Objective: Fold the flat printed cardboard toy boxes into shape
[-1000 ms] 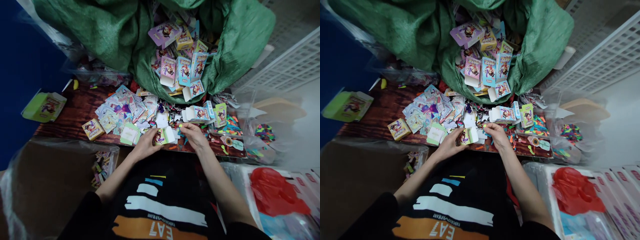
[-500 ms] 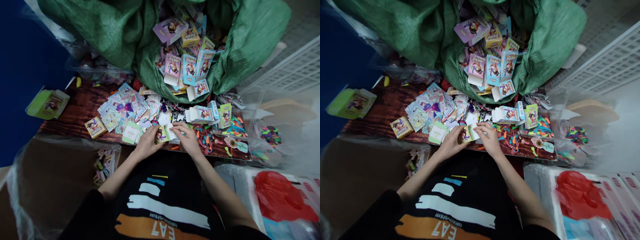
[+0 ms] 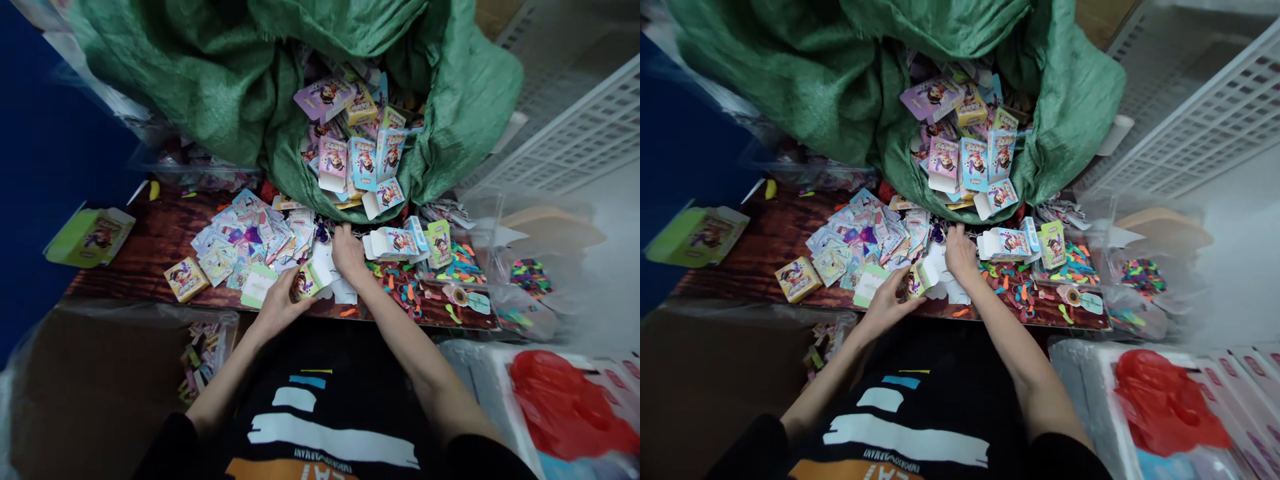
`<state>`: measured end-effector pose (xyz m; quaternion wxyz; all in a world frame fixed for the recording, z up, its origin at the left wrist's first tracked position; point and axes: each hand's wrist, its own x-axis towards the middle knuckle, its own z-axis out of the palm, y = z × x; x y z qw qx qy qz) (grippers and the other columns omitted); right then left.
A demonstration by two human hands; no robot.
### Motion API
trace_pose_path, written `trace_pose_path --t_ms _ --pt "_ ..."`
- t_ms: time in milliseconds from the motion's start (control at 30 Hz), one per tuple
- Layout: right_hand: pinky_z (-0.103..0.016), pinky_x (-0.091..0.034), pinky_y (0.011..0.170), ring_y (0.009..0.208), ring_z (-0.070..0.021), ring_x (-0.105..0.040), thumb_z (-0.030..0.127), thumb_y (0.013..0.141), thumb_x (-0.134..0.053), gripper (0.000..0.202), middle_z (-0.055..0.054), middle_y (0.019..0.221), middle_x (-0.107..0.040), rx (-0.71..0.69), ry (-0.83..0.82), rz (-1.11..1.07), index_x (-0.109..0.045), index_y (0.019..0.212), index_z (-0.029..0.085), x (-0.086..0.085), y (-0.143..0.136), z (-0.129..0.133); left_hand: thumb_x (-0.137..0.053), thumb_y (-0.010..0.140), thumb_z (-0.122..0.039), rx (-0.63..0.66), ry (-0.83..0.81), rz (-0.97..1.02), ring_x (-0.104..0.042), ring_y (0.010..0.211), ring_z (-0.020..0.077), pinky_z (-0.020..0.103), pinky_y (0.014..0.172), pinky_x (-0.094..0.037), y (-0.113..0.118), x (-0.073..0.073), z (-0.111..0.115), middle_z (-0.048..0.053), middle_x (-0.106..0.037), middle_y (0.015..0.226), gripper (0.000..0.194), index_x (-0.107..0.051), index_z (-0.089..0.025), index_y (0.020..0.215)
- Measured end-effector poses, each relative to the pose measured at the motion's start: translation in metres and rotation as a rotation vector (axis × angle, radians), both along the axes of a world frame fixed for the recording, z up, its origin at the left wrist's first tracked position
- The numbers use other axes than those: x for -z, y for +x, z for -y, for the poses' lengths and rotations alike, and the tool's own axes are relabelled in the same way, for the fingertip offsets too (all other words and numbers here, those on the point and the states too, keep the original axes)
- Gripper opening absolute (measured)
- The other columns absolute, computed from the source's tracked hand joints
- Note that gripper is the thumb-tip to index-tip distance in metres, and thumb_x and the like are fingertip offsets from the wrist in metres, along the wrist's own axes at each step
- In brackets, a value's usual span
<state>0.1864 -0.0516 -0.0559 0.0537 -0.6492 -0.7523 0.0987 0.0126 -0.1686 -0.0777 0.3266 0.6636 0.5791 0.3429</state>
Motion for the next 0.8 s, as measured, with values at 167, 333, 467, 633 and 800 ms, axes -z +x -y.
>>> trace_pose_path --t_ms 167,333,467,633,800 --pt "-0.035 -0.047 0.078 0.090 -0.0241 -0.063 0.021 0.094 -0.050 0.017 -0.011 0.102 -0.062 -0.084 0.084 -0.288 -0.066 0.087 0.018 -0.013 0.015 0.003 -0.075 0.077 -0.035 -0.054 -0.011 0.043 -0.060 0.121 0.0280 0.041 0.102 -0.050 -0.015 -0.002 -0.003 0.013 -0.062 0.131 0.065 -0.052 -0.018 0.135" --pt "-0.040 -0.046 0.092 0.108 -0.0251 -0.059 0.032 0.082 -0.067 0.021 -0.008 0.111 -0.063 -0.059 0.198 -0.908 -0.056 0.066 0.021 -0.045 0.039 0.023 -0.076 0.077 -0.038 -0.081 -0.050 0.103 -0.059 0.123 0.0287 0.043 0.104 -0.048 -0.020 -0.004 -0.009 0.014 -0.062 0.134 0.067 -0.053 -0.017 0.136" --pt "-0.034 -0.049 0.070 0.076 -0.0177 -0.063 0.032 0.075 -0.066 0.030 -0.005 0.094 -0.069 0.061 -0.219 -1.422 -0.041 0.060 0.022 -0.039 0.037 0.023 -0.077 0.075 -0.037 -0.069 -0.045 0.123 -0.059 0.123 0.0284 0.041 0.105 -0.047 -0.015 -0.007 -0.010 0.014 -0.061 0.134 0.069 -0.053 -0.017 0.136" --pt "-0.024 -0.029 0.047 0.041 -0.0097 -0.034 0.027 0.070 -0.066 0.016 0.009 0.052 -0.049 0.147 -0.396 -1.184 -0.051 0.075 0.023 -0.008 0.027 0.011 -0.076 0.076 -0.040 -0.090 -0.092 0.162 -0.059 0.123 0.0287 0.042 0.105 -0.048 -0.018 -0.009 -0.001 0.014 -0.061 0.134 0.069 -0.053 -0.017 0.136" --pt "-0.031 -0.044 0.075 0.084 -0.0211 -0.063 0.019 0.084 -0.056 0.010 -0.005 0.090 -0.069 -0.009 -0.046 -0.520 -0.064 0.090 0.020 0.000 0.003 -0.002 -0.076 0.075 -0.042 -0.090 -0.138 0.218 -0.059 0.122 0.0302 0.044 0.105 -0.047 -0.014 -0.008 -0.001 0.015 -0.061 0.132 0.071 -0.053 -0.014 0.136"
